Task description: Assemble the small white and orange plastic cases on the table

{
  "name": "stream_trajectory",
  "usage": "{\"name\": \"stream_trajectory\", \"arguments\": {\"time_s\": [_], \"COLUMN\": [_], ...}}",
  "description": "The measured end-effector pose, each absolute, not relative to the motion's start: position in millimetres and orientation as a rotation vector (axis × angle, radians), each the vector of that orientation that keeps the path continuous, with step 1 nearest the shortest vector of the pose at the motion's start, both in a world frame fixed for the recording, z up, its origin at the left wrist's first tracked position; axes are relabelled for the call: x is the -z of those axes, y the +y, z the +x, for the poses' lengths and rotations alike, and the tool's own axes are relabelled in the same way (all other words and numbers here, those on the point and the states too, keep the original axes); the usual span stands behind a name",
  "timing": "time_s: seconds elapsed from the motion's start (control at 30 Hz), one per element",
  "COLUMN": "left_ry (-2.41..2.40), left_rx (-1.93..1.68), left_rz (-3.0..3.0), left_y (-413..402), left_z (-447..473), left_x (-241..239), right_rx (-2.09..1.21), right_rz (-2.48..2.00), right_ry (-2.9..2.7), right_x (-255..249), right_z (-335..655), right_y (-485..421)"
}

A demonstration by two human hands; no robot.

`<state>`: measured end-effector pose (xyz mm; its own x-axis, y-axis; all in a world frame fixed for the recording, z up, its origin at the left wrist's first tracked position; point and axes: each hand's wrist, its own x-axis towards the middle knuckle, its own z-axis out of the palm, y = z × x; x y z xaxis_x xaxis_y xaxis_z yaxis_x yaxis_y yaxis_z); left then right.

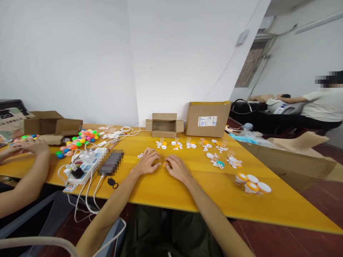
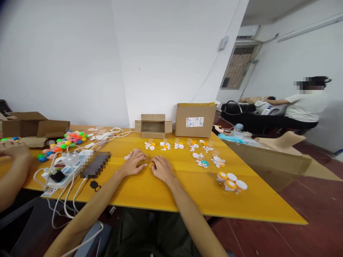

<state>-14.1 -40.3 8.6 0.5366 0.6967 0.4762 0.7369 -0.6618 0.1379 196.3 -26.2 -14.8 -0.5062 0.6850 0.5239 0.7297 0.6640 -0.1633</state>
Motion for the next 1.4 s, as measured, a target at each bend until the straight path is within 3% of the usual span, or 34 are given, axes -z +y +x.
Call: {"name": "stream_trajectory", "arguments": {"time_s": [0.67,1.4], "left_ry": [-1.247,-1.298], "left_rx": [0.753,0.787], "left_rz": [-2.685,-2.699], "left_y": [-35,-37], "left_z": [-17,-15], "left_x": [-3,-10], "right_rx": [0.023,0.162], "right_rz": [-0.986,-0.899], "right_ry": [-2.195,-2.337], "right_x": [20,21], "right_z": [193,171], "right_y": [-20,-25]}}
